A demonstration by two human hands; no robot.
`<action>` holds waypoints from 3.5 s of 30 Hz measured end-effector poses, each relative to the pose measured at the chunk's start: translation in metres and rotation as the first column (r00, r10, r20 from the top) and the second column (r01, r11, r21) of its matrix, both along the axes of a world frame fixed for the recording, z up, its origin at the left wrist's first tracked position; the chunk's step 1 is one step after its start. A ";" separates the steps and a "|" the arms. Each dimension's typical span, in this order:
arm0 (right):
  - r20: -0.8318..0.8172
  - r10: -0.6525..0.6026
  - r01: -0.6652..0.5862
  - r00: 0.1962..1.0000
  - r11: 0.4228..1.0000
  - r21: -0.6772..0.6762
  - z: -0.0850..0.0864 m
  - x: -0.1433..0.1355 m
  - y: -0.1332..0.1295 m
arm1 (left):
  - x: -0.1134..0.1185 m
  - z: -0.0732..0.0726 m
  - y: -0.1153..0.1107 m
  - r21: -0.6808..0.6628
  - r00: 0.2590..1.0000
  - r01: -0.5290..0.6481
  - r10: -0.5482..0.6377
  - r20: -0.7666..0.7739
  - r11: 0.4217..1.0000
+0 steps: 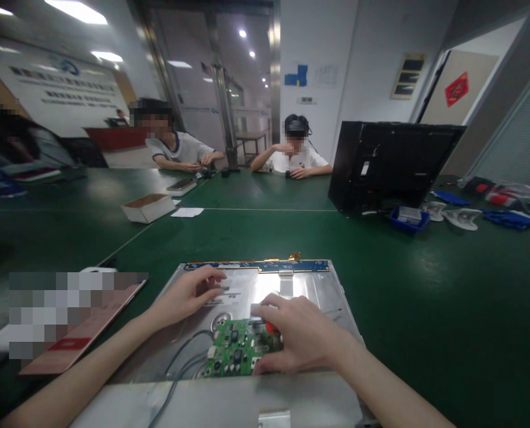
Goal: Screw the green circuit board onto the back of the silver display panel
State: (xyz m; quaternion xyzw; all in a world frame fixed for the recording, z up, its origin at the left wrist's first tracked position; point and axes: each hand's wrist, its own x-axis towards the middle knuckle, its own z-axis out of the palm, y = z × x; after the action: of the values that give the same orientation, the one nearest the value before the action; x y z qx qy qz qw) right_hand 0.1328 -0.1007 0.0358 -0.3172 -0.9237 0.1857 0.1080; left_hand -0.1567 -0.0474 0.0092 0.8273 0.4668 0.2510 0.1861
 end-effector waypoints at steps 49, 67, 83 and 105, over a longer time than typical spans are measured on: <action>-0.294 -0.193 0.257 0.936 0.945 0.201 -0.021 -0.010 0.006 | 0.004 0.003 -0.005 -0.059 0.995 0.089 -0.086 0.042 0.994; 0.218 0.055 -0.093 0.974 0.981 0.171 0.004 -0.006 -0.020 | 0.001 0.005 -0.004 0.043 0.993 0.101 -0.098 -0.071 0.994; 0.198 0.112 -0.136 0.974 0.984 0.113 -0.012 -0.011 -0.013 | 0.000 0.002 -0.004 0.075 0.990 0.104 -0.097 -0.101 0.992; 0.178 0.098 -0.114 0.979 0.990 0.078 -0.008 -0.010 -0.013 | 0.001 0.004 -0.006 0.040 0.990 0.121 -0.117 -0.082 0.992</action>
State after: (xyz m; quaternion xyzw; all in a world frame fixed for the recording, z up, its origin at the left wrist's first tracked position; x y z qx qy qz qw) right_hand 0.1228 -0.1133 0.0279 -0.2775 -0.9525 0.1219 0.0309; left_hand -0.1560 -0.0537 0.0129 0.8670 0.4177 0.2169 0.1634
